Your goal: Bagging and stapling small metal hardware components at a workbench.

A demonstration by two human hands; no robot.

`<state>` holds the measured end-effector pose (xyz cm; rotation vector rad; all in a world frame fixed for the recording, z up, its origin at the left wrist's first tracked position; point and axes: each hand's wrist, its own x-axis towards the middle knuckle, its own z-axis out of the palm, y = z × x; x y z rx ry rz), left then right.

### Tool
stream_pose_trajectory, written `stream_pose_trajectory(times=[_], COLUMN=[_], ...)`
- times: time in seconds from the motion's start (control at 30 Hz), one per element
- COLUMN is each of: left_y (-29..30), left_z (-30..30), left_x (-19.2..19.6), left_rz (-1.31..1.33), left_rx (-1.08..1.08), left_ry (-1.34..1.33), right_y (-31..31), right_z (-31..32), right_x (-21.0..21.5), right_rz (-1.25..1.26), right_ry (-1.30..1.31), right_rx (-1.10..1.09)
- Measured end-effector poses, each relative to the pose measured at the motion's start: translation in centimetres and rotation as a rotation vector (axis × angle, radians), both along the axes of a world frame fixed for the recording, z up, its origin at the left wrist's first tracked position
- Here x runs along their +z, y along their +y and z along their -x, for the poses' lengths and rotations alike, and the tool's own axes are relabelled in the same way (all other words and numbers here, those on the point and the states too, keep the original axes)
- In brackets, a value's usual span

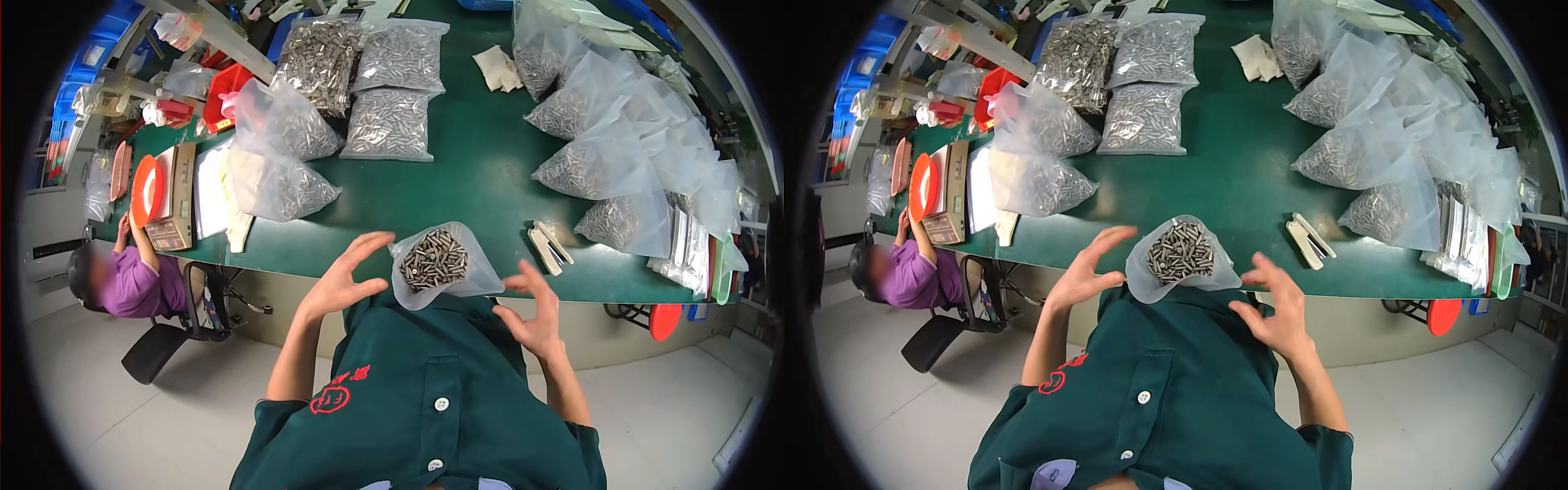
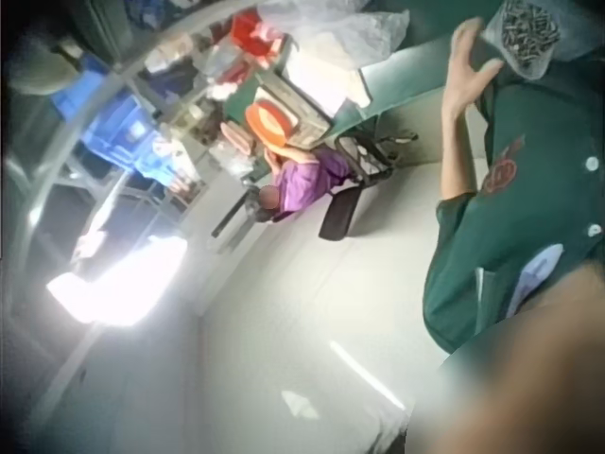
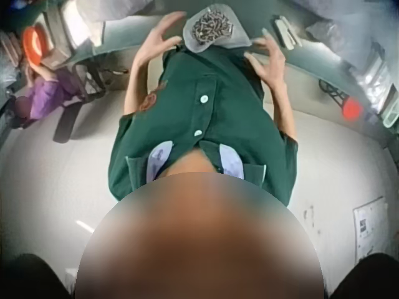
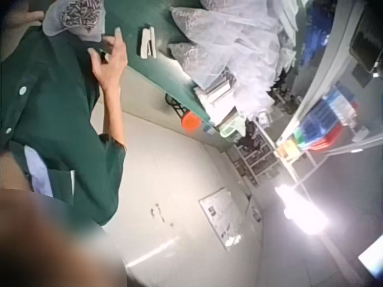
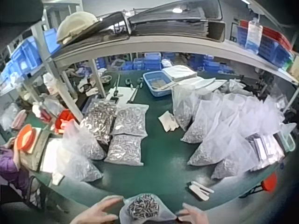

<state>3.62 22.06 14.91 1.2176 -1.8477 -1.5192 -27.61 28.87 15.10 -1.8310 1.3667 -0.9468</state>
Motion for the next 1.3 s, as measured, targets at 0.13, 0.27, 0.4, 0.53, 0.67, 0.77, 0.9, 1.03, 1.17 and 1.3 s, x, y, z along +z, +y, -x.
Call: stream_pose_trajectory(times=[0.13,0.27,0.4,0.53,0.67,0.77,0.9,1.03,1.17,1.3], left_y=[-0.3,0.1,0.0,0.0,-0.2,-0.5,-0.7,-0.5,-0.2,0.3], left_z=[1.1,1.8,2.2,2.3,3.0,3.3,3.1,2.9,3.3,3.0], left_x=[-1.8,-2.6,-3.1,-3.0,-3.2,-3.7,-3.5,-3.5,-2.7,-3.7], left_rz=[0.088,0.107,0.267,0.348,0.336,0.337,0.312,0.482,0.592,0.608], left_rx=[-0.089,-0.088,-0.04,-0.026,-0.008,0.021,0.06,0.003,0.019,0.076], left_ry=[0.089,0.105,0.082,0.071,0.067,0.114,0.135,0.041,0.007,0.027], right_y=[-0.6,-0.6,-0.7,-0.9,-1.2,-1.6,-2.0,-2.1,-2.2,-2.3], right_z=[-0.5,-1.7,-2.1,-2.4,-2.3,-2.5,-2.3,-2.0,-2.1,-2.3], right_x=[-1.7,-2.8,-3.6,-3.5,-4.1,-4.4,-3.9,-3.8,-3.7,-4.0], right_rz=[-0.094,0.02,0.157,0.26,0.238,0.203,0.112,0.134,0.15,0.221], right_ry=[-0.126,-0.127,-0.115,-0.079,-0.131,-0.187,-0.21,-0.135,-0.107,-0.067], right_rx=[-0.128,-0.013,-0.049,-0.04,-0.031,-0.065,-0.095,-0.042,-0.037,-0.076])
